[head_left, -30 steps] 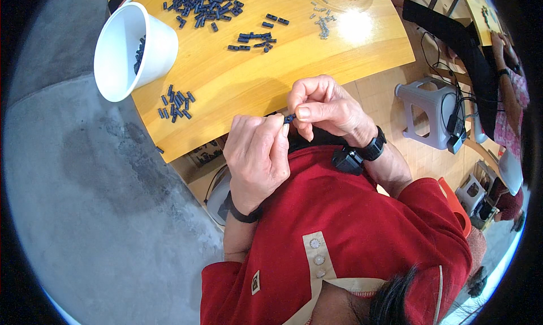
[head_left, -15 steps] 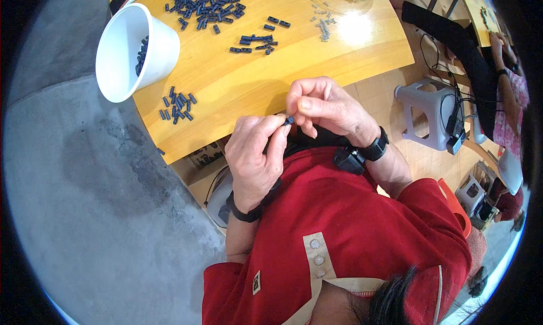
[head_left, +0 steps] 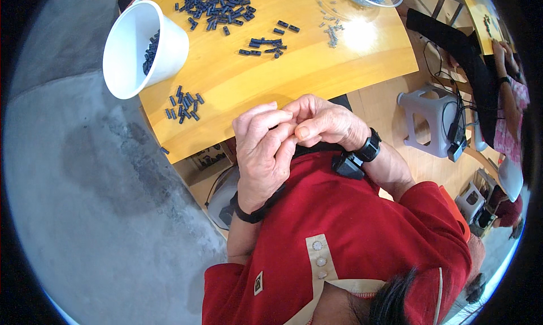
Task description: Manually assembling small black plastic components at a workshop table.
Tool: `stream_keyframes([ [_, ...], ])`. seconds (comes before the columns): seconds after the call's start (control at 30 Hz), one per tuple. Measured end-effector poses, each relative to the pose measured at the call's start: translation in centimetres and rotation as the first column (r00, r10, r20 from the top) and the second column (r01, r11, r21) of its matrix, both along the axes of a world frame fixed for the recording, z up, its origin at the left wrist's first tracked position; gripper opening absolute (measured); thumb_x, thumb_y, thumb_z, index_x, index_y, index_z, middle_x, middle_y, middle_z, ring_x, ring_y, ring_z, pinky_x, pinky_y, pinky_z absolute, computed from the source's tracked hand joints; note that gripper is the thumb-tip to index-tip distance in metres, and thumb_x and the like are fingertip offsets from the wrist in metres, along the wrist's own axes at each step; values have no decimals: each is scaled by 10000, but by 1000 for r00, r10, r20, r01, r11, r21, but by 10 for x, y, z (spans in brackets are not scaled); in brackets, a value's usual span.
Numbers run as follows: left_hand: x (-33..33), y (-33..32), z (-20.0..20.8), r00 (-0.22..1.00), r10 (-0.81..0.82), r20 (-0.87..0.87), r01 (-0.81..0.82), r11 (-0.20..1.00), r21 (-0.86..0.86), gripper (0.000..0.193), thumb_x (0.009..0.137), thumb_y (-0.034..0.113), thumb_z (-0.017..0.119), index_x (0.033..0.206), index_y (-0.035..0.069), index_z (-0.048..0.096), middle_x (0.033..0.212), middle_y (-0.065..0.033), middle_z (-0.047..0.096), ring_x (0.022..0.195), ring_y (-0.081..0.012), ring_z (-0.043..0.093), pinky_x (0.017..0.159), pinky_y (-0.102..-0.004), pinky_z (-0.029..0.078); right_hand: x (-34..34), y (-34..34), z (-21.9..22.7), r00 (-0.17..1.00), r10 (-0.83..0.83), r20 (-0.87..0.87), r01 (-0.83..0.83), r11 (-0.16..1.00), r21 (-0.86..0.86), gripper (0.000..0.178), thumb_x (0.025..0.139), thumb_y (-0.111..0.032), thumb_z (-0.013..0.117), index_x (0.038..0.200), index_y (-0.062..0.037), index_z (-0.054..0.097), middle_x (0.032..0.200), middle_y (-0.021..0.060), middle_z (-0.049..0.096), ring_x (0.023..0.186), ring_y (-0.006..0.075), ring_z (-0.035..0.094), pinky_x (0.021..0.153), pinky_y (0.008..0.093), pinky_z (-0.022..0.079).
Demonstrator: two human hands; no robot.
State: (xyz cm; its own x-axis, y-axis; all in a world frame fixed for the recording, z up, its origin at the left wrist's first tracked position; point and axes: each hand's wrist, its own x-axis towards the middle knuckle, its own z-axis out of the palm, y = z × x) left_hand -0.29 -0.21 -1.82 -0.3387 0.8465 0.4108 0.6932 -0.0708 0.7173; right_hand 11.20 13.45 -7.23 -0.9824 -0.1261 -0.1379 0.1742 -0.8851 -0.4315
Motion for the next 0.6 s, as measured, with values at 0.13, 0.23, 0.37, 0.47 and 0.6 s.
stream_keyframes([
  [0.13,1,0,2,999,16,39,-15,1000,-17,210,753,16,751,940,52,662,1040,-77,657,1041,-323,593,931,-428,486,-4,-9,-1,999,-42,-4,41,997,-64,276,834,-221,791,988,-36,654,698,-72,550,515,-1,393,429,167,252],
  [0.23,2,2,1,999,22,29,-22,1000,-5,200,759,37,758,931,53,657,1028,-72,659,1033,-319,601,925,-427,488,-6,-17,1,995,-96,38,94,995,34,251,843,-196,780,988,-40,647,696,-86,547,515,-2,385,435,164,249],
  [0.37,-5,0,-7,997,35,62,-36,999,8,201,758,56,766,924,50,654,1013,-70,658,1015,-313,608,915,-422,490,-11,-15,1,979,-203,-17,191,881,433,269,849,-290,787,945,-73,662,693,-88,548,510,3,397,437,171,267],
  [0.47,-10,-4,-5,985,135,-107,-138,990,-26,229,736,30,768,930,54,649,1003,-77,650,996,-315,613,906,-413,480,-10,-4,23,970,-149,192,61,915,400,228,893,-315,740,882,-95,679,690,-65,578,524,9,447,443,166,321],
  [0.6,-11,-3,-3,974,113,-198,-124,991,-46,300,722,7,740,990,73,621,1038,-63,624,1012,-301,596,891,-429,437,-7,-4,12,962,-142,231,74,957,280,302,937,-313,679,1003,-18,667,741,-15,617,540,29,464,456,173,327],
])
